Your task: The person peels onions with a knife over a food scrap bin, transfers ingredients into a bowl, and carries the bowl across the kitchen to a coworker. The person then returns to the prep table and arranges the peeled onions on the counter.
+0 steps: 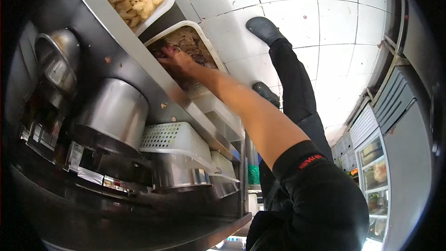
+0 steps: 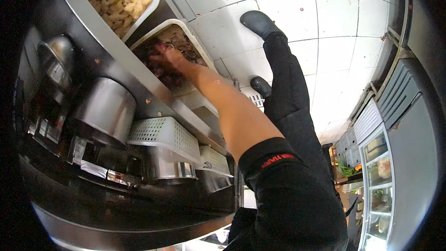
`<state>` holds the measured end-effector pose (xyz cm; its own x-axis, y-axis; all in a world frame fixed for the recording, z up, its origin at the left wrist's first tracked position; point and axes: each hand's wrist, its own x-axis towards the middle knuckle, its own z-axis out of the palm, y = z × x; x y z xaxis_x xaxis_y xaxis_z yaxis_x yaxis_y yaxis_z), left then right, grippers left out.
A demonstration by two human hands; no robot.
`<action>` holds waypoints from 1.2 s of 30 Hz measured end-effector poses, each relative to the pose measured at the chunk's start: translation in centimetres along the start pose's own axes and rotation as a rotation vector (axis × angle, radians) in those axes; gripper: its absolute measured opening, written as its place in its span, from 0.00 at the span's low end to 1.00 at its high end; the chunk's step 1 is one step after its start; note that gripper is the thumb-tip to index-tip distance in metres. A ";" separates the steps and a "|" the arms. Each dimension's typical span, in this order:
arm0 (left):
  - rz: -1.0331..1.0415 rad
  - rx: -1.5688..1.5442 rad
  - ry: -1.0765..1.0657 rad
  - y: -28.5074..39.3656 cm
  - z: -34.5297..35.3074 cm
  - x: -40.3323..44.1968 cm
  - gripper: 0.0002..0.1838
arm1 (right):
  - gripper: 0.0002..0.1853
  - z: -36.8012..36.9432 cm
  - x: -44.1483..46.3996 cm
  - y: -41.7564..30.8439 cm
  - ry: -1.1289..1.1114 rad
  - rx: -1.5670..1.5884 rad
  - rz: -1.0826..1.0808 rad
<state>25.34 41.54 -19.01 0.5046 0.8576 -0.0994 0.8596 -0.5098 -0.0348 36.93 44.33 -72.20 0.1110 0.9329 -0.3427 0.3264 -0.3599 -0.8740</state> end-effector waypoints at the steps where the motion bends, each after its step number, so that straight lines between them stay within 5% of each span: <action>1: -0.001 -0.001 0.003 0.0 -0.3 -0.2 0.46 | 0.31 0.3 0.2 0.0 0.003 0.000 -0.005; 3: -0.013 -0.008 0.009 -0.1 -0.7 -0.6 0.46 | 0.32 0.3 0.8 0.3 -0.009 0.301 0.169; 8: -0.171 0.228 -0.095 -1.3 -2.7 -4.2 0.46 | 0.36 -6.2 -3.7 -3.2 0.028 0.197 0.190; 10: -0.189 -0.364 0.180 3.0 -1.0 2.5 0.41 | 0.38 -9.0 -5.9 -4.1 0.138 0.183 0.066; 13: -0.026 -0.155 0.117 3.9 -1.8 3.9 0.34 | 0.46 -15.4 -9.9 -7.0 0.184 0.234 0.132; 16: -0.037 -0.261 0.158 4.9 -2.0 4.5 0.33 | 0.48 -20.0 -13.5 -9.1 0.156 0.380 0.216; 19: -0.045 -0.232 0.169 4.8 -2.0 4.5 0.31 | 0.48 -24.0 -17.5 -9.3 0.257 0.019 -0.036; 20: -0.044 -0.201 0.159 4.9 -2.5 4.8 0.31 | 0.46 -26.1 -18.7 -11.5 0.253 0.379 0.132; 21: -0.062 -0.218 0.170 5.0 -2.8 4.8 0.31 | 0.43 -27.8 -19.9 -12.1 0.295 0.357 0.071; 27: -0.111 -0.281 0.264 5.6 -4.5 4.5 0.28 | 0.40 -40.7 -24.5 -37.4 0.279 0.217 -0.013; 32: -0.117 -0.346 0.313 3.6 -6.3 6.1 0.21 | 0.41 -37.9 -21.5 -46.7 -0.027 0.077 -0.402; 36: -0.771 -0.635 0.678 -5.5 -13.0 9.0 0.15 | 0.44 -31.4 -18.9 -51.8 -0.160 -0.256 -0.414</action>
<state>26.19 52.91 -6.78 -0.3824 0.8802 0.2812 0.7439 0.1128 0.6587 47.35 45.78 -9.62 -0.2151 0.9752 -0.0518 0.5344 0.0731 -0.8420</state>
